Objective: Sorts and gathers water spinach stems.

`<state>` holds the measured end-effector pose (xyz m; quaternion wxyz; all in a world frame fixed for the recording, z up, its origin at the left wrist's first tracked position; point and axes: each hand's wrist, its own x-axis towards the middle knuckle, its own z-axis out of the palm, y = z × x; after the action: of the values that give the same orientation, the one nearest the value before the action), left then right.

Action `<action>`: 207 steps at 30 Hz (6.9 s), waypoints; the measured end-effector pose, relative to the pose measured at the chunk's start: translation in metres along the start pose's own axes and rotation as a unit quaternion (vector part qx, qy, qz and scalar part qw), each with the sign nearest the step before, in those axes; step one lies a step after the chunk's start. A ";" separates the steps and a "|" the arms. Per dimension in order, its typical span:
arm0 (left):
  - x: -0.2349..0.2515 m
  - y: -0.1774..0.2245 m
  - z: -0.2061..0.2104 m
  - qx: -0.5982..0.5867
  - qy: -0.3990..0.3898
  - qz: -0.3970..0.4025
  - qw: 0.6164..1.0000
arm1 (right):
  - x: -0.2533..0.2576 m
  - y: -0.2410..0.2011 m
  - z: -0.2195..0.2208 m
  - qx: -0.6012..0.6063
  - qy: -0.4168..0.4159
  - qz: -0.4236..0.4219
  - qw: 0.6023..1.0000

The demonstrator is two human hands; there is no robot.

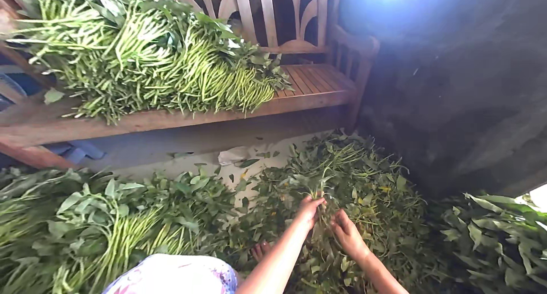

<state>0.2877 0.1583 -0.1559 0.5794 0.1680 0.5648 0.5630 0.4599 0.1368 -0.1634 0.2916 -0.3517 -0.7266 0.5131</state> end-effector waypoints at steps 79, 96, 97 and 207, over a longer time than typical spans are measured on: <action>0.042 0.030 -0.087 -0.252 0.141 -0.005 0.957 | 0.001 0.026 -0.013 0.021 -0.359 0.271 0.893; 0.031 0.034 -0.062 -0.315 -0.023 0.036 0.948 | 0.032 0.053 -0.137 -0.424 -0.031 0.258 0.867; 0.032 0.033 -0.061 -0.328 -0.032 0.040 0.943 | 0.034 0.037 -0.151 -0.385 -0.020 0.242 0.890; 0.045 0.003 -0.084 -0.141 0.181 -0.102 0.968 | 0.030 0.091 -0.116 -0.428 0.031 0.329 0.841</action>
<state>0.2029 0.1595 -0.2000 0.5399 -0.0781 0.5893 0.5960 0.5530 0.2447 -0.2129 -0.0519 -0.6757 -0.7060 0.2057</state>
